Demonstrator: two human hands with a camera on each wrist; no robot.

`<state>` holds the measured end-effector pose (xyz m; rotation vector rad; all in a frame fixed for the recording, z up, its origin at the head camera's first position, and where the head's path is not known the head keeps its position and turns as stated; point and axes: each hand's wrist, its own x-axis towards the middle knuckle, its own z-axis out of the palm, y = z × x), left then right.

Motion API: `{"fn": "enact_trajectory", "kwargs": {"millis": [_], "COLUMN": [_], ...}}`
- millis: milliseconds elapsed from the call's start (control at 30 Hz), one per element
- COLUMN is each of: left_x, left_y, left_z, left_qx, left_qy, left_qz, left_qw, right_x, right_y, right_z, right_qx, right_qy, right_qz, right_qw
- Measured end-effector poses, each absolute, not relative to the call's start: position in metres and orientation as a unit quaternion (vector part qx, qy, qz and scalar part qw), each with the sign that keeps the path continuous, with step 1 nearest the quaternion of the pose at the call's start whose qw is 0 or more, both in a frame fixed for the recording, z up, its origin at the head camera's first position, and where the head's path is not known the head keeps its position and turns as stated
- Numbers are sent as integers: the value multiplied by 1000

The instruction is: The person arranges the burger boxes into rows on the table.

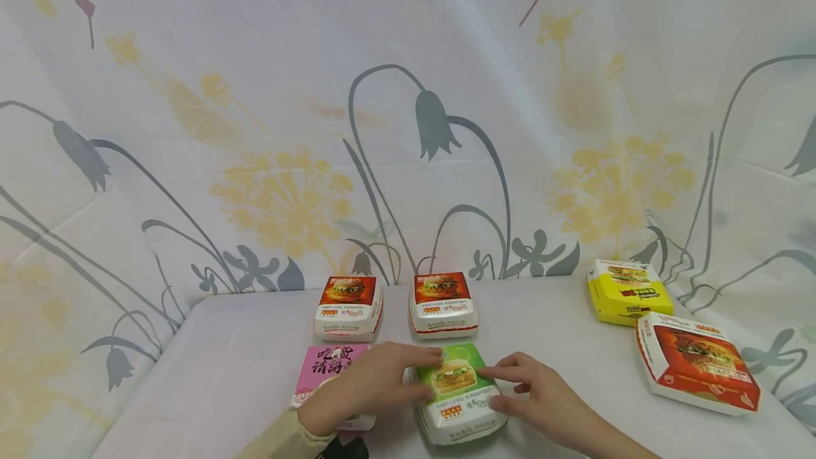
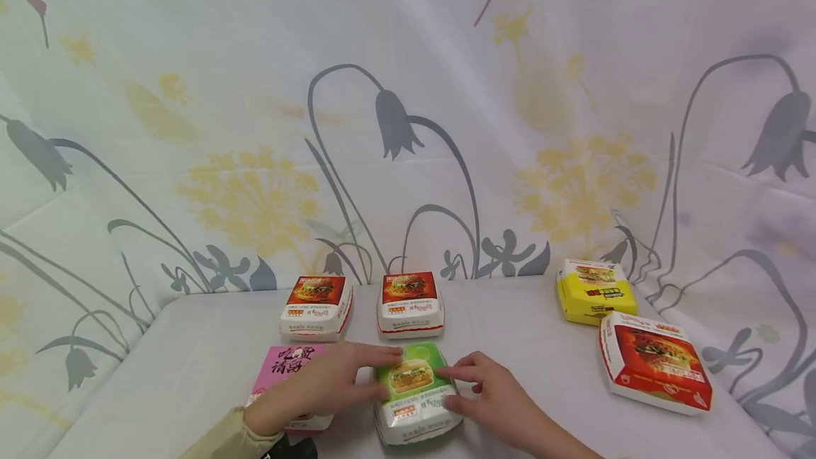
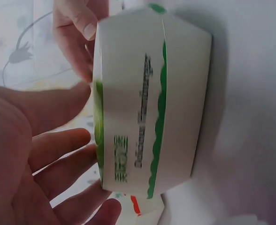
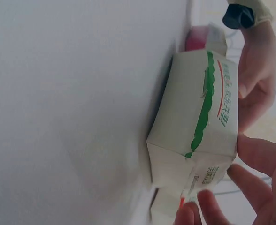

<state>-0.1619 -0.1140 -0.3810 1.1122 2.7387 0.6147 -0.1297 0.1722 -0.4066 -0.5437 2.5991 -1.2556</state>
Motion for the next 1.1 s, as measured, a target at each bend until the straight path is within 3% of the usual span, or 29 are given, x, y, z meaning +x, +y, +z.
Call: {"fn": "enact_trajectory", "kwargs": {"millis": [200,500,767,1100], "left_x": [-161,-159,-157,-158], "left_y": [-106,-102,-97,-97], "left_z": [-386,-391,-389,-390], "left_qx": [384,414,465,464], "left_qy": [897,888,861,860], "left_qz": [202,193,199,200], "left_qw": [88,50,53,69], "right_x": [-127,-129,-131,-134], "right_y": [168,163,157,165], "right_z": [-410,-416,-415,-408], "right_qx": [-187,-196,-190,-211], "right_qy": [866,850,850,852], "right_qz": [-453,-476,-476,-464], "right_qw": [94,108,123,117]}}
